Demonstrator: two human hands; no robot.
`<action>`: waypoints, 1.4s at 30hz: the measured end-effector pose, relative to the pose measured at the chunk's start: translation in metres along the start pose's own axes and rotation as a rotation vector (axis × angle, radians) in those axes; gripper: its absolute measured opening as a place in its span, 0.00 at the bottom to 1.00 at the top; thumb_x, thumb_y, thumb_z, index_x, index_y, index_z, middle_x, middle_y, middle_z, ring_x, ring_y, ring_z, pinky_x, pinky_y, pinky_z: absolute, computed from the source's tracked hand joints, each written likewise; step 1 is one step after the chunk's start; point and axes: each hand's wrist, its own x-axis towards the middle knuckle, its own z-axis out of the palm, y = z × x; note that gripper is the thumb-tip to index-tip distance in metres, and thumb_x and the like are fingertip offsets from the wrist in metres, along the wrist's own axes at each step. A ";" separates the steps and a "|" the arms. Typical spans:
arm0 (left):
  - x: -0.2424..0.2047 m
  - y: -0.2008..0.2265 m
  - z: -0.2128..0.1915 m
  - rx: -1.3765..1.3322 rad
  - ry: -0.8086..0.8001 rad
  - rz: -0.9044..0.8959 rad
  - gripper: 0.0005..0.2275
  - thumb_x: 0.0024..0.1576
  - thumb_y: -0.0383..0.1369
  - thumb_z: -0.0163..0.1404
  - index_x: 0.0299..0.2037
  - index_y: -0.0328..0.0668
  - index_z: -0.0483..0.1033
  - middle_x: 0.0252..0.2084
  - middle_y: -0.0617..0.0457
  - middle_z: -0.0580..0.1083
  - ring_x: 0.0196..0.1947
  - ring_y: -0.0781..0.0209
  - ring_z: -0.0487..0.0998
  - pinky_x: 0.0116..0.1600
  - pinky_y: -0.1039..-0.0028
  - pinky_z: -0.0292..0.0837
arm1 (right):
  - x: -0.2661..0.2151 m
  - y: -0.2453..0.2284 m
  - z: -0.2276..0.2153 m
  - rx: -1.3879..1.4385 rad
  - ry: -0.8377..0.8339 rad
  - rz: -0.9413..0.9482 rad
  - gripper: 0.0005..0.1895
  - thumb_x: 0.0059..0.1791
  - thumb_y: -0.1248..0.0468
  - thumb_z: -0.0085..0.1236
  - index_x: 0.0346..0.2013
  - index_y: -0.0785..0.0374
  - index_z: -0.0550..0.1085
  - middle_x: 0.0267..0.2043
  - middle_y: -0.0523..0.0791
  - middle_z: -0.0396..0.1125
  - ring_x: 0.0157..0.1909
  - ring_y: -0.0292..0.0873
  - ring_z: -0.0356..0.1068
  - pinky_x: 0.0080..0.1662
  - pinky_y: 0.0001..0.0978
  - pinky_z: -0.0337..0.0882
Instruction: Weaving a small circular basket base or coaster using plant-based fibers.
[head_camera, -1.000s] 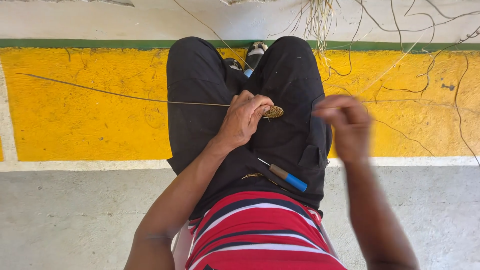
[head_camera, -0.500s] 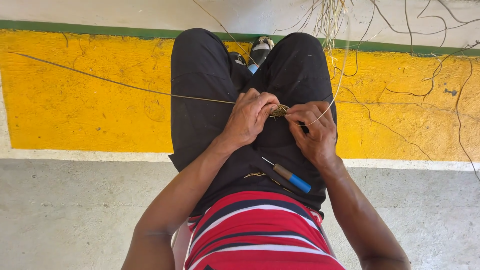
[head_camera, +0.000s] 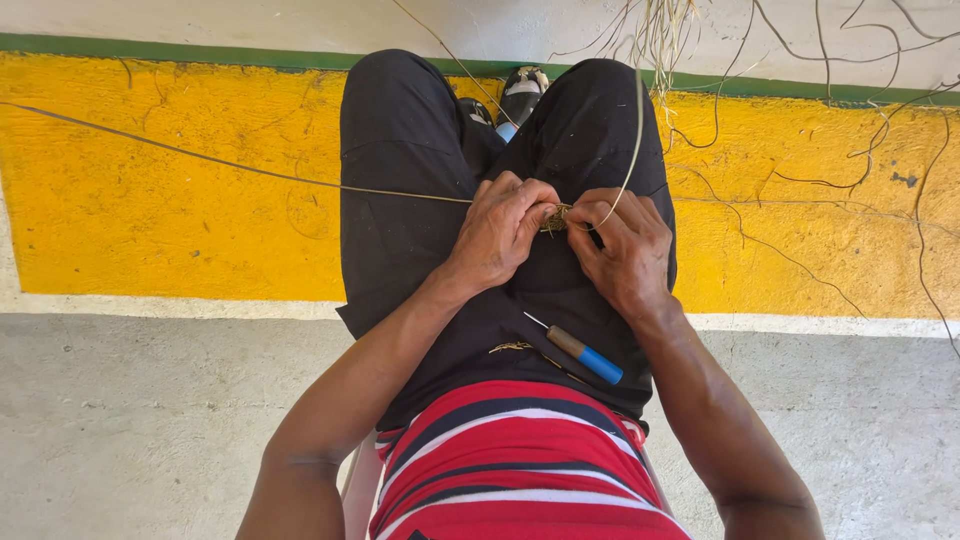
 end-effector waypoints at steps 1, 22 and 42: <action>0.000 0.000 0.000 -0.002 -0.001 0.004 0.04 0.66 0.33 0.50 0.44 0.47 0.77 0.32 0.62 0.75 0.36 0.64 0.71 0.49 0.69 0.63 | 0.001 0.000 0.000 0.004 -0.005 0.009 0.11 0.45 0.72 0.70 0.36 0.60 0.75 0.41 0.42 0.72 0.42 0.44 0.73 0.45 0.38 0.68; -0.003 0.006 -0.002 -0.018 0.000 0.040 0.02 0.64 0.30 0.52 0.44 0.47 0.77 0.34 0.63 0.75 0.38 0.63 0.72 0.49 0.69 0.63 | 0.001 0.004 -0.007 0.003 -0.044 0.005 0.12 0.42 0.72 0.71 0.36 0.60 0.77 0.41 0.42 0.73 0.42 0.44 0.73 0.46 0.36 0.70; -0.014 0.005 0.000 -0.047 -0.048 0.142 0.09 0.58 0.25 0.53 0.47 0.44 0.74 0.38 0.62 0.77 0.43 0.61 0.73 0.50 0.66 0.61 | 0.074 0.078 -0.016 0.553 -0.445 0.416 0.06 0.55 0.65 0.59 0.42 0.66 0.76 0.33 0.40 0.68 0.34 0.33 0.66 0.36 0.27 0.67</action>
